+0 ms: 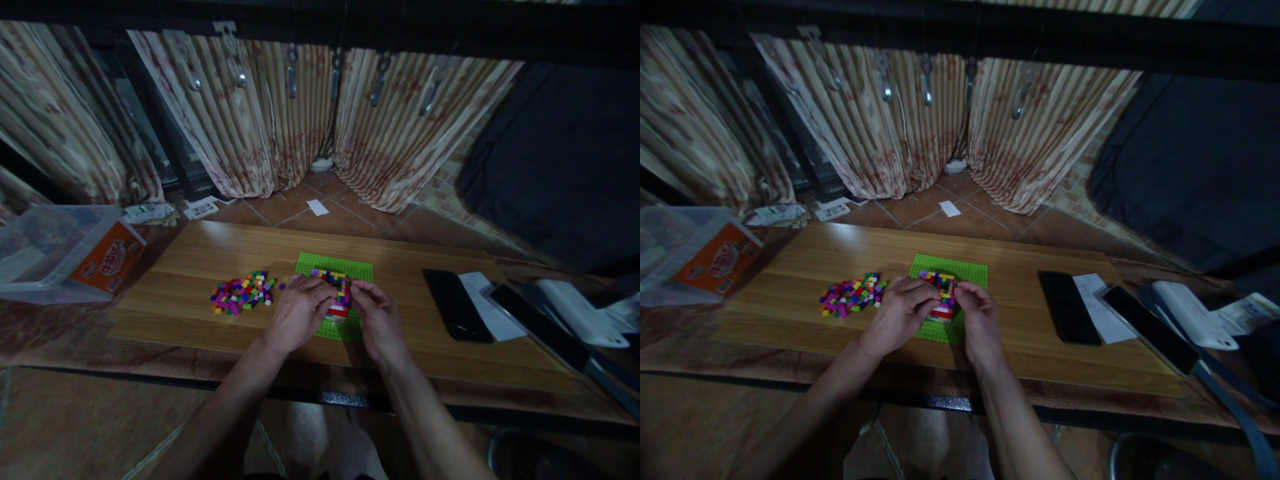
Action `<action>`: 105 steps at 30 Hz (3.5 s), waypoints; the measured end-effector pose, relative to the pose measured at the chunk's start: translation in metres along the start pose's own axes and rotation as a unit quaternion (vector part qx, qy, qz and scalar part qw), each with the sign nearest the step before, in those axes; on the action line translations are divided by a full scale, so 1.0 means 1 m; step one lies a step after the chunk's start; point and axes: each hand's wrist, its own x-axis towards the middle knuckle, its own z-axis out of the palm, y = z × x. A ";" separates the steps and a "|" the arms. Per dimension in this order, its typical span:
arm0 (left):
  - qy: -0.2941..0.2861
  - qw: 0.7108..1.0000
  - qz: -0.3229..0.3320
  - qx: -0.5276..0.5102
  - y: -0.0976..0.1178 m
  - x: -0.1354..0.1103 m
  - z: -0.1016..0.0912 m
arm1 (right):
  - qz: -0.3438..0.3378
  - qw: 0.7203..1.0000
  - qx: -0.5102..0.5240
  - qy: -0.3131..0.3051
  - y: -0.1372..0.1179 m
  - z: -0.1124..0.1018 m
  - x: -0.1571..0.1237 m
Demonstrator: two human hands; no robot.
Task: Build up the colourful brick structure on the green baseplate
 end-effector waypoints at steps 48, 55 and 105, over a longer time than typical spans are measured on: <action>0.108 0.978 -0.167 -0.063 -0.002 0.004 0.011 | 0.009 0.996 -0.090 0.023 0.009 0.012 -0.003; 0.106 0.978 -0.165 -0.075 0.001 0.003 0.010 | -0.049 0.980 -0.193 0.019 0.015 0.013 -0.002; -0.061 0.955 -0.276 0.091 -0.074 -0.067 -0.071 | 0.018 0.993 -0.087 0.075 0.011 -0.004 0.019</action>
